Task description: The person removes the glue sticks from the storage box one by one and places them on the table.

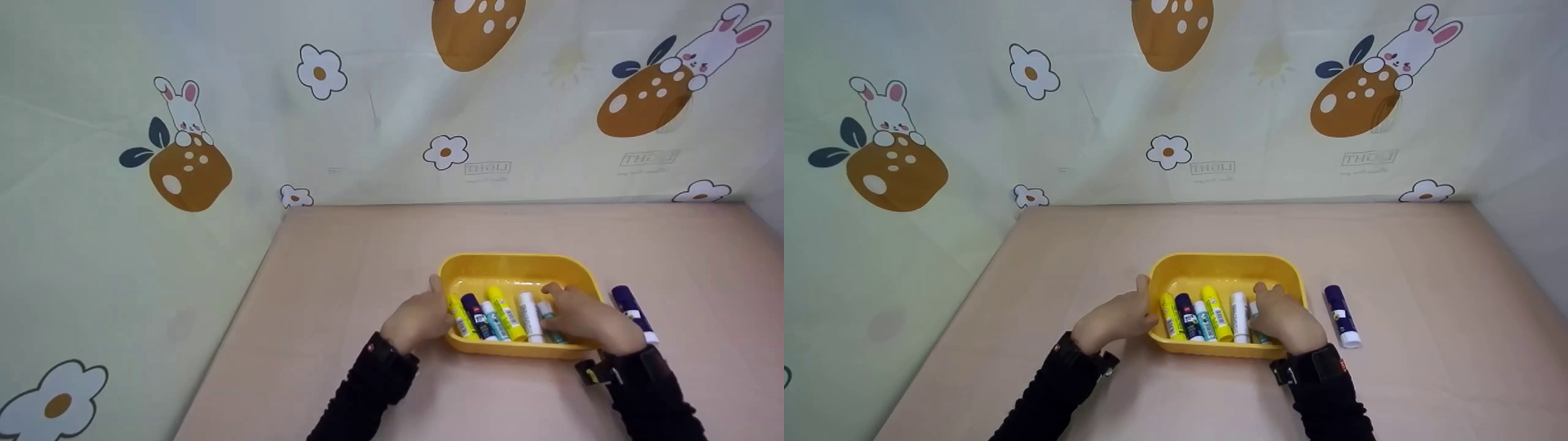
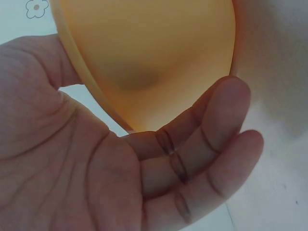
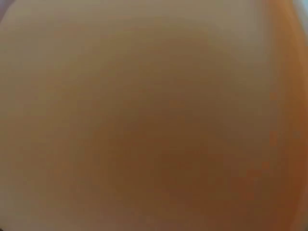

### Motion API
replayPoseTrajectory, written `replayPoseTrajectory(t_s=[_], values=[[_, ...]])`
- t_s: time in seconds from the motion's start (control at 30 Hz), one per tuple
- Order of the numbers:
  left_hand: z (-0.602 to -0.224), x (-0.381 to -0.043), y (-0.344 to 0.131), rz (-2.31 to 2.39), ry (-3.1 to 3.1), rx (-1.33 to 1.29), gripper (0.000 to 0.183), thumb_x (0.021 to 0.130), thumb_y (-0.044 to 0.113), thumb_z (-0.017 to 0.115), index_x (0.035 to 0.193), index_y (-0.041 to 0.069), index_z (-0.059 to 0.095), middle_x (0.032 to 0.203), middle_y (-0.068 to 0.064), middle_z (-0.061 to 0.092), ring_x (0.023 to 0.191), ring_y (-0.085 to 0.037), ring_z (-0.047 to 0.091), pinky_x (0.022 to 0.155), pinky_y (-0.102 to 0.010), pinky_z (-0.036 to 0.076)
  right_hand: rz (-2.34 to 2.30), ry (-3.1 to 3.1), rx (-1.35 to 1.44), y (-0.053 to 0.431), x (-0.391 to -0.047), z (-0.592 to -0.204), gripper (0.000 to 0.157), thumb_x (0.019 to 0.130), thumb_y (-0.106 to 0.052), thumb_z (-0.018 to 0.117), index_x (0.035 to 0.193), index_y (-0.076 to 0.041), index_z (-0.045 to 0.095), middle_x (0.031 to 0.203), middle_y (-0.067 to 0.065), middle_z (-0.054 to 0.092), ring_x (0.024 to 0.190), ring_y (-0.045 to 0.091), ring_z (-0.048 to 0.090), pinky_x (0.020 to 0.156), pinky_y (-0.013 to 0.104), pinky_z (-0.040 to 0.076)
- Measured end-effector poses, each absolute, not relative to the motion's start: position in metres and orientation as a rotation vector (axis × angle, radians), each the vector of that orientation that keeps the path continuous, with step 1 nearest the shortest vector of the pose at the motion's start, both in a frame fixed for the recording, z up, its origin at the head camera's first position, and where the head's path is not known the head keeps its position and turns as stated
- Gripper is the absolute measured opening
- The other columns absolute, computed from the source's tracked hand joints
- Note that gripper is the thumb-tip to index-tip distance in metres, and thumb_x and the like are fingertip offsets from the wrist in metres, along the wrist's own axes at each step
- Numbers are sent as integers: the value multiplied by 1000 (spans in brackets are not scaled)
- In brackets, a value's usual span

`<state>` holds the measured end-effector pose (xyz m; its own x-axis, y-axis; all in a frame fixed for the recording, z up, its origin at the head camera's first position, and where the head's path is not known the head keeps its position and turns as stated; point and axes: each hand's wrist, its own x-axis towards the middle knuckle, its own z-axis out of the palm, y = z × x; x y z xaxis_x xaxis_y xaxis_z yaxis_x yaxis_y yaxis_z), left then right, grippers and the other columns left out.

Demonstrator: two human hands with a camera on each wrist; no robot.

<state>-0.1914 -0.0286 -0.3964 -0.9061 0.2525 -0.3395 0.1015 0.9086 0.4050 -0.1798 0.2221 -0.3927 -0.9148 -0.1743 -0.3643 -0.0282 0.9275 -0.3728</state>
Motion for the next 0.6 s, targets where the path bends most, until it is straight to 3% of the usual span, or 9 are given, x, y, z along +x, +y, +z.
replayPoseTrajectory(t_s=[0.4, 0.6], values=[[-396, -191, -27, 573, 2656, 213, 76, 89, 22, 55, 145, -2, 9, 77, -8, 53, 62, -19, 49, 59, -29, 39, -565, 2726, -284, 209, -185, -403, 53, 91, -10, 51, 142, -11, 36, 116, 26, 46, 88, 26, 50, 84, 48, 48], [-395, -190, -27, 578, 2650, 198, 77, 89, 22, 56, 145, -2, 9, 75, -7, 53, 60, -19, 49, 58, -29, 39, -566, 2708, -250, 207, -183, -405, 59, 88, -6, 52, 143, -8, 32, 127, 34, 39, 91, 29, 54, 82, 47, 50]])
